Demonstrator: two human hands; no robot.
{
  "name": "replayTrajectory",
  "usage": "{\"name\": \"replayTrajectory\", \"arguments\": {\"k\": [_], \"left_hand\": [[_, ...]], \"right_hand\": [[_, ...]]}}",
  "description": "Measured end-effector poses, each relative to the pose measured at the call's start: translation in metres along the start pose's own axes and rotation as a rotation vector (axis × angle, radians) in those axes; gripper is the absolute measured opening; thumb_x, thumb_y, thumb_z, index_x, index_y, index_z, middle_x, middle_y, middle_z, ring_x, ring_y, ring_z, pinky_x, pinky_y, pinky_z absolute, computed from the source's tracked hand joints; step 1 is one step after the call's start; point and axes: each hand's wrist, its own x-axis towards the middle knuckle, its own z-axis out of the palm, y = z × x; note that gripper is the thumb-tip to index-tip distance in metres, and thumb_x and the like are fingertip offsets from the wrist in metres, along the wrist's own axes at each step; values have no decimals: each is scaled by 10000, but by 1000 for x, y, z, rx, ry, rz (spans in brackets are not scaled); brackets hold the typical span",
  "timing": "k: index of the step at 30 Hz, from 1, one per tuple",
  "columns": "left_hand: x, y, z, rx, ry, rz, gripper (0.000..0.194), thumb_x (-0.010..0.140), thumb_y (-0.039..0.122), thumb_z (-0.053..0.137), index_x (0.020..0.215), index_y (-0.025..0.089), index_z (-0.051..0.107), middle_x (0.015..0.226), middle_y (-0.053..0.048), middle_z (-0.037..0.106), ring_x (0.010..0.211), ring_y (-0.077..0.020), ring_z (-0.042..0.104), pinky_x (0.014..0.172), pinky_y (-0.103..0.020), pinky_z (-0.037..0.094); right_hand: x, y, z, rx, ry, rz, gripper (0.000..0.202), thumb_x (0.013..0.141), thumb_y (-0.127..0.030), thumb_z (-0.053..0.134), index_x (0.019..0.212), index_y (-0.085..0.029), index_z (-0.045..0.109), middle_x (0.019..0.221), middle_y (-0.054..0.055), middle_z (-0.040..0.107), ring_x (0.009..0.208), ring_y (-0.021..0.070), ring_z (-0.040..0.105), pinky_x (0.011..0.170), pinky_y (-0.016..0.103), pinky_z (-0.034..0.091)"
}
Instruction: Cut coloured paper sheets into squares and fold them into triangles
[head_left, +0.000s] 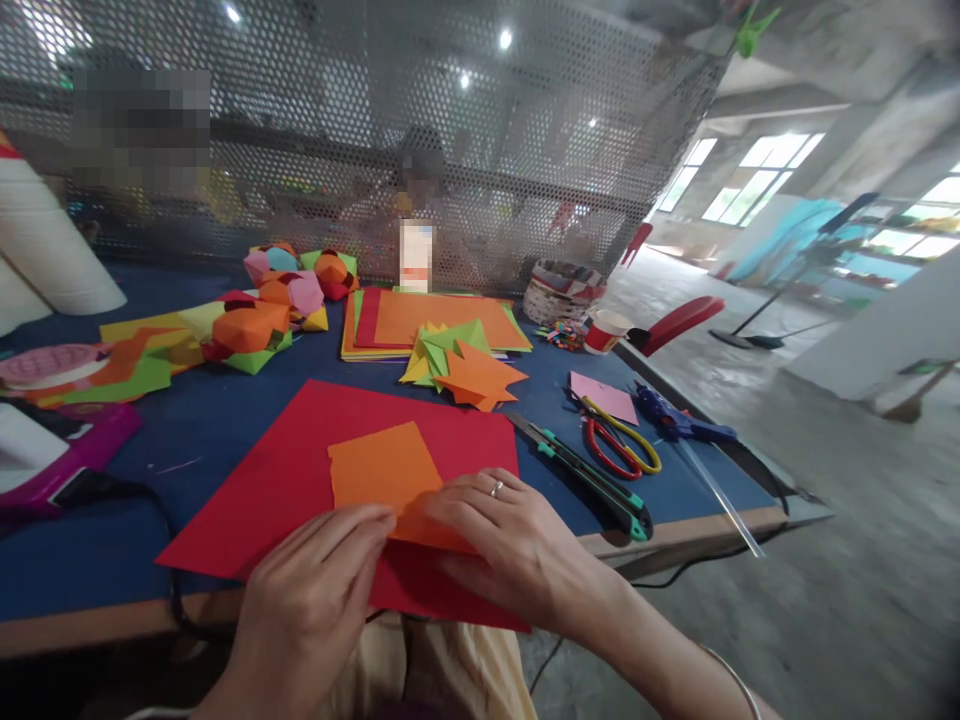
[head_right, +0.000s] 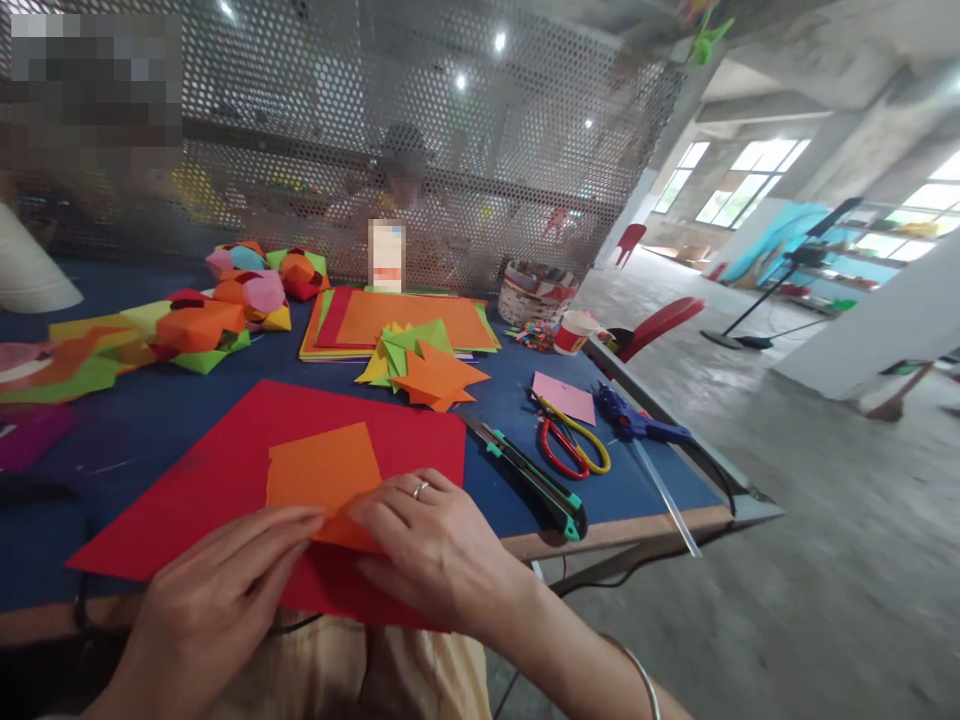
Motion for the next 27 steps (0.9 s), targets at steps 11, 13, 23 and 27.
{"name": "replayTrajectory", "arguments": {"k": [11,13,23,27], "left_hand": [[-6,-2,-5,-188,-2,-105,207,1007,182,523,1002,272,709,973,60,794,861,-93,770,849,-190,602],[-5,-3,-5,-197,-8,-96,210,1006,187,519,990,277,708,972,60,795,857,-105,773,834,-210,615],[-22,-15,-15,77,-86,-24,115,995,242,588,1066,227,677,1021,-28,729,940,-203,680,890,-379,516],[-28,-21,-15,41,-103,-74,108,1003,271,592,1081,237,658,1059,-35,683,977,-193,652,939,-360,480]], "right_hand": [[-4,5,-6,262,-12,90,392,912,-122,622,1290,-225,600,1179,90,760,1118,237,697,972,377,534],[-2,5,-4,255,-30,64,386,911,-91,586,1275,-215,607,1173,84,761,1113,222,698,969,376,534],[-1,5,9,174,86,37,360,891,-1,582,1171,-216,651,1145,49,789,1089,209,707,922,371,523],[-3,4,11,184,104,60,340,901,-15,605,1160,-229,658,1096,33,800,1045,203,717,899,366,529]]}}
